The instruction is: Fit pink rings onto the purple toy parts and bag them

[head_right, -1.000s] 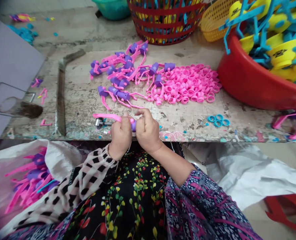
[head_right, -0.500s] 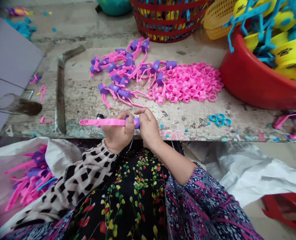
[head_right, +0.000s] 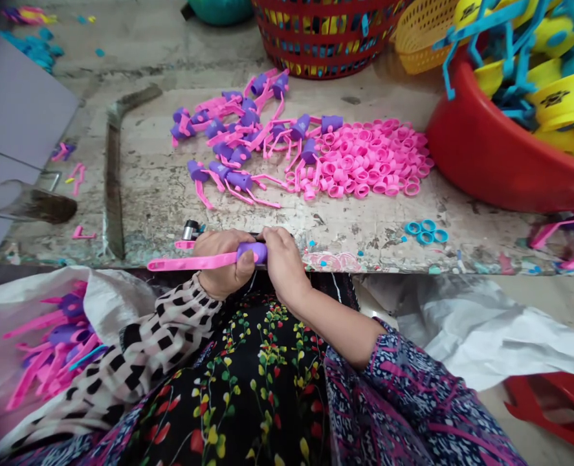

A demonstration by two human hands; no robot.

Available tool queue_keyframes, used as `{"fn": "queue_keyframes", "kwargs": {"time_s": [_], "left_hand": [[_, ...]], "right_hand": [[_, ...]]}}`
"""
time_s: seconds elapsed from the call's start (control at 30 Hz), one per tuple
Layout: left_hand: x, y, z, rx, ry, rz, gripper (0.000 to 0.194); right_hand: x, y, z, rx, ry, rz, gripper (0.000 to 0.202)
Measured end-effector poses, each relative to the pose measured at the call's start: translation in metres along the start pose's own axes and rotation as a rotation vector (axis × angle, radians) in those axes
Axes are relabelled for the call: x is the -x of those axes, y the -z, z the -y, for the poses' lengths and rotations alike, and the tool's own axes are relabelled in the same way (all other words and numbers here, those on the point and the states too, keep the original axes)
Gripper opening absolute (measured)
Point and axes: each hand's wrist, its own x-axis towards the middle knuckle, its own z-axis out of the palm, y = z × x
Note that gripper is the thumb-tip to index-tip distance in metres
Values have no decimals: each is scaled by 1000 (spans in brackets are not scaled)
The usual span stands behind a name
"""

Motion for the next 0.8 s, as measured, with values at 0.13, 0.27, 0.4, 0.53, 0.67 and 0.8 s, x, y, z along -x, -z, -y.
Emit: {"fn": "queue_keyframes", "kwargs": {"time_s": [0.13,0.27,0.4,0.53,0.67,0.8], "left_hand": [[-2,0,-8,73,130,24,42],[-9,1,-22,314,396,107,36],[-14,0,-29,427,574,128,36],[-16,-6,-28,450,692,157,39],[-16,-8,-27,402,819,222,40],[-15,0,-28,356,781,192,41]], "right_hand": [[-2,4,-4,162,449,-144,21],[-3,11,-1,315,646,-164,22],[-4,15,0,337,691,-178,22],[-6,13,-2,368,692,-214,24],[-8,10,2,416,597,-233,23],[-7,18,13,292,393,-20,25]]}}
